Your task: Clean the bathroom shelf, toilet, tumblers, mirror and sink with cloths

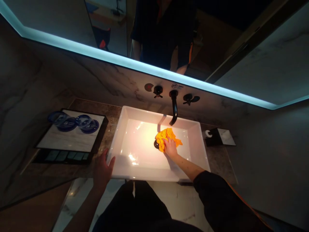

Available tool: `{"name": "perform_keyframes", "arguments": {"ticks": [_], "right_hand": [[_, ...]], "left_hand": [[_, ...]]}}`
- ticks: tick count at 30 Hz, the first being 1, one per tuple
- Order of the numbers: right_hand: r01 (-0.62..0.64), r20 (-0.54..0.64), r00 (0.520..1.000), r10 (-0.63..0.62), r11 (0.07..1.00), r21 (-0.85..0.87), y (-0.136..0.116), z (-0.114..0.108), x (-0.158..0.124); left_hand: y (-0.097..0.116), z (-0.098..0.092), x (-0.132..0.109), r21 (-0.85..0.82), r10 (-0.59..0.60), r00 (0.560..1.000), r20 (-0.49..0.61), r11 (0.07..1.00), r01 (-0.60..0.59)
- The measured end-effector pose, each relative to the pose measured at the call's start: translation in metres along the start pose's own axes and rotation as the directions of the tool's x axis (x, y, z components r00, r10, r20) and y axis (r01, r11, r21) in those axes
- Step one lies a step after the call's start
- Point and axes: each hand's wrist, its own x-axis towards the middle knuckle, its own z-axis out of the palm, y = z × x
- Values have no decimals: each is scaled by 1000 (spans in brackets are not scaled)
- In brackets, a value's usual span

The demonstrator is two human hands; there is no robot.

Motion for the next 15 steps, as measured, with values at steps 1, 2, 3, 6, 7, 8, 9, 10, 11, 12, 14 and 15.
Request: {"name": "perform_keyframes", "arguments": {"ticks": [1, 2, 3, 6, 7, 8, 9, 10, 11, 12, 14, 15], "right_hand": [[-18, 27, 999, 18, 1000, 3, -2, 5, -21], [5, 70, 998, -6, 1000, 15, -4, 8, -41], [59, 127, 990, -64, 997, 41, -5, 8, -57], [285, 281, 900, -333, 938, 198, -6, -12, -79], [345, 276, 873, -402, 909, 232, -5, -22, -77], [394, 240, 862, -447, 888, 237, -6, -31, -71], [429, 189, 863, -468, 878, 214, -9, -38, -61], [437, 140, 876, -462, 882, 174, -15, -42, -49], [419, 111, 894, -435, 897, 140, -23, -41, -37], [383, 104, 912, -396, 915, 125, -34, -36, -25], [292, 105, 946, -307, 947, 133, -57, -16, -9], [272, 97, 953, -287, 951, 146, -67, -4, -6]], "left_hand": [[1, 0, 0, -4, -8, 1000, 2, 1000, 8], [1, 0, 0, -9, -20, 1000, 6, 1000, 20], [2, 0, 0, -15, -30, 999, 11, 999, 30], [1, 1, 0, -36, -37, 999, 18, 999, 38], [1, 1, 0, -38, -34, 999, 17, 999, 35], [1, 1, 0, -36, -29, 999, 15, 999, 30], [1, 1, 1, -28, -25, 1000, 13, 999, 25], [1, 1, 1, -16, -24, 1000, 9, 1000, 24], [1, 0, 1, -2, -25, 1000, 7, 1000, 25], [2, 0, 1, 11, -27, 1000, 8, 1000, 27], [4, -2, 1, 34, -40, 999, 23, 999, 40], [5, -3, 1, 45, -56, 998, 31, 998, 54]]}}
